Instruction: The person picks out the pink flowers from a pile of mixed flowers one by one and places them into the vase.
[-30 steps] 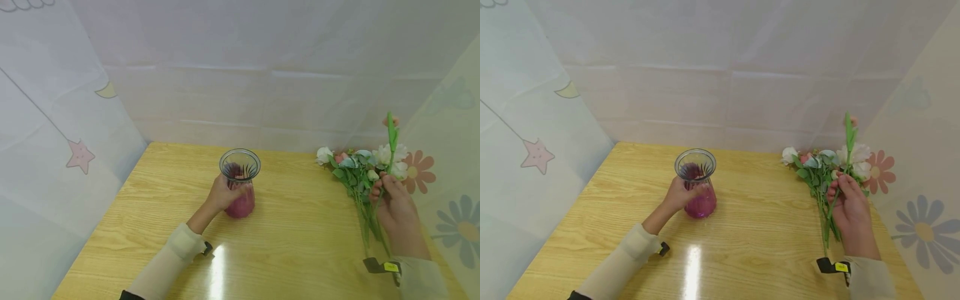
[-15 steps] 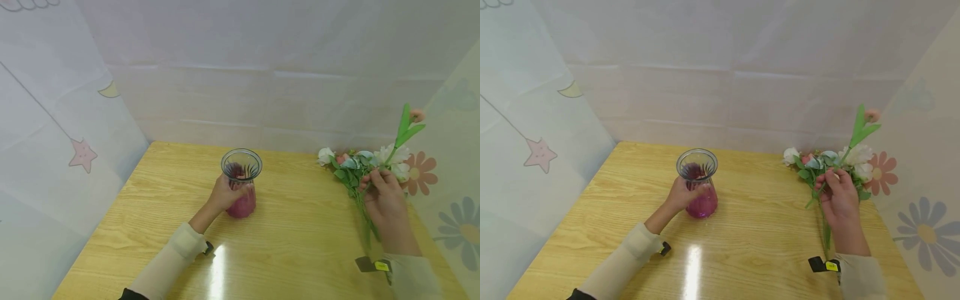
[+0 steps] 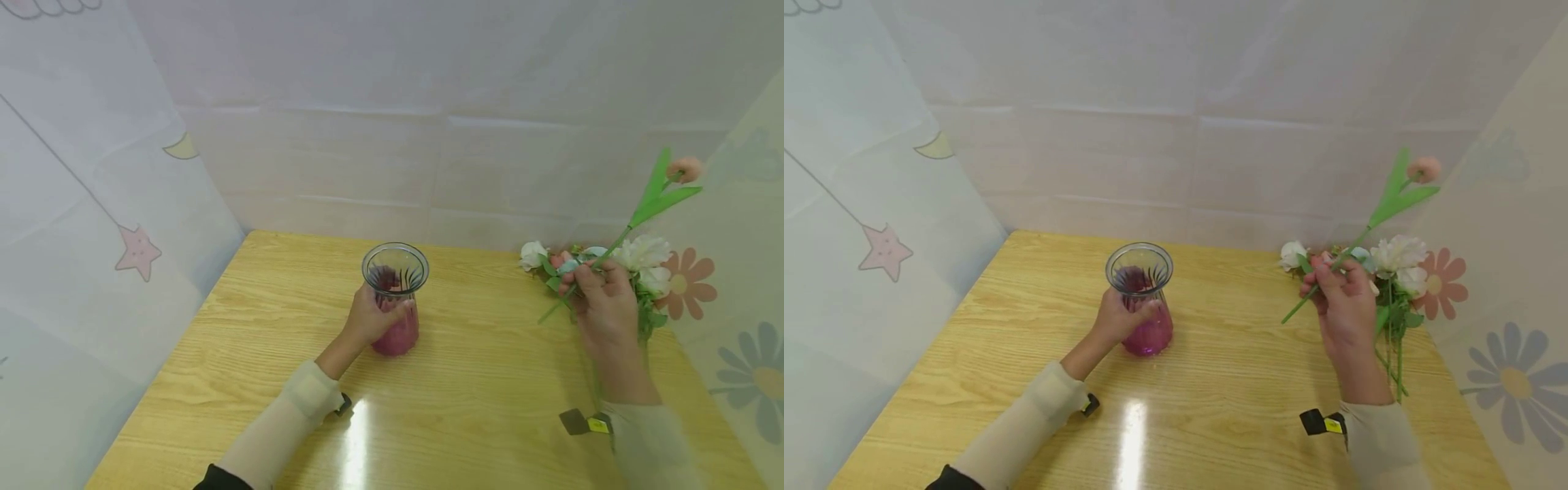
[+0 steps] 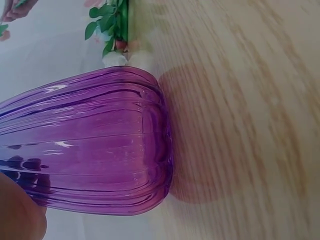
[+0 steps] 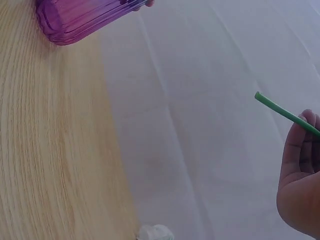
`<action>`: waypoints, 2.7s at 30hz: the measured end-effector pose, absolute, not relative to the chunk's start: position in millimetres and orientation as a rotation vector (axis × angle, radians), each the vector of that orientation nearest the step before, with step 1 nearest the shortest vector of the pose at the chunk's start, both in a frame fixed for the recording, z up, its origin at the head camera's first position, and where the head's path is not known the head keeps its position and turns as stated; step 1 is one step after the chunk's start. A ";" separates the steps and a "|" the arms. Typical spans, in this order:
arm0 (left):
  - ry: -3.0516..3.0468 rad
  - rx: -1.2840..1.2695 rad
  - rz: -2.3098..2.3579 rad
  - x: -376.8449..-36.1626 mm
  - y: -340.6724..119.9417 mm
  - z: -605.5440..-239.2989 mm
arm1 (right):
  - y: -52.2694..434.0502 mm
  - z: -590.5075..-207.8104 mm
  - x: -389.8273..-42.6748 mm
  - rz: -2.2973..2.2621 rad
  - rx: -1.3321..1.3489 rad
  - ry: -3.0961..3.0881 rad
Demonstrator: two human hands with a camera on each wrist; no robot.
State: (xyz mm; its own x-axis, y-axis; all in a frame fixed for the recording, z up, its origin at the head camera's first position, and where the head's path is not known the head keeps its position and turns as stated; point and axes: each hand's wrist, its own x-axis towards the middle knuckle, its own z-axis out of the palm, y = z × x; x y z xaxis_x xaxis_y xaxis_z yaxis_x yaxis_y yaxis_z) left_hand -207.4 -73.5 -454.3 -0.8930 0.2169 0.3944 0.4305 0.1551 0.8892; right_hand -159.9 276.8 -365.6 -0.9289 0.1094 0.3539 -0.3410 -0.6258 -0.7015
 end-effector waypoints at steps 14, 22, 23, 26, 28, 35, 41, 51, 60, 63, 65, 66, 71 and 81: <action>-2.172 -0.661 -1.794 -208.8 -71.3 -459.2 | 242.6 -347.8 -165.2 2.448 0.402 -1.242; -2.164 -0.670 -1.777 -209.1 -70.7 -461.1 | 224.6 -337.9 -171.3 2.396 0.364 -1.248; -2.163 -0.671 -1.772 -209.2 -70.7 -461.3 | 222.3 -336.9 -172.0 2.390 0.355 -1.253; -2.165 -0.665 -1.741 -209.5 -70.3 -462.2 | 215.2 -334.3 -173.7 2.367 0.338 -1.302; -2.164 -0.659 -1.731 -209.3 -70.1 -462.4 | 210.4 -332.6 -175.0 2.351 0.336 -1.343; -2.142 -0.656 -1.765 -209.7 -68.6 -464.1 | 192.5 -326.4 -181.3 2.325 0.378 -1.421; -2.151 -0.638 -1.746 -209.1 -68.7 -463.2 | 175.6 -321.9 -187.3 2.291 0.445 -1.451; -2.165 -0.620 -1.737 -207.6 -68.8 -462.4 | 144.2 -315.3 -194.4 2.290 0.500 -1.468; -2.187 -0.601 -1.759 -206.0 -67.5 -461.2 | 120.0 -316.9 -198.7 2.250 0.525 -1.505; -2.189 -0.605 -1.755 -205.7 -67.1 -460.7 | 115.2 -317.1 -198.8 2.261 0.536 -1.488; -2.186 -0.610 -1.745 -205.8 -67.2 -461.0 | 112.1 -317.6 -199.2 2.260 0.541 -1.485; -2.184 -0.615 -1.744 -206.0 -67.3 -461.2 | 110.7 -317.8 -199.3 2.262 0.543 -1.479; -2.183 -0.636 -1.741 -206.7 -68.7 -462.1 | 105.3 -319.6 -200.8 2.243 0.538 -1.481; -2.181 -0.643 -1.712 -207.4 -69.0 -464.1 | 99.7 -325.7 -203.4 2.223 0.553 -1.503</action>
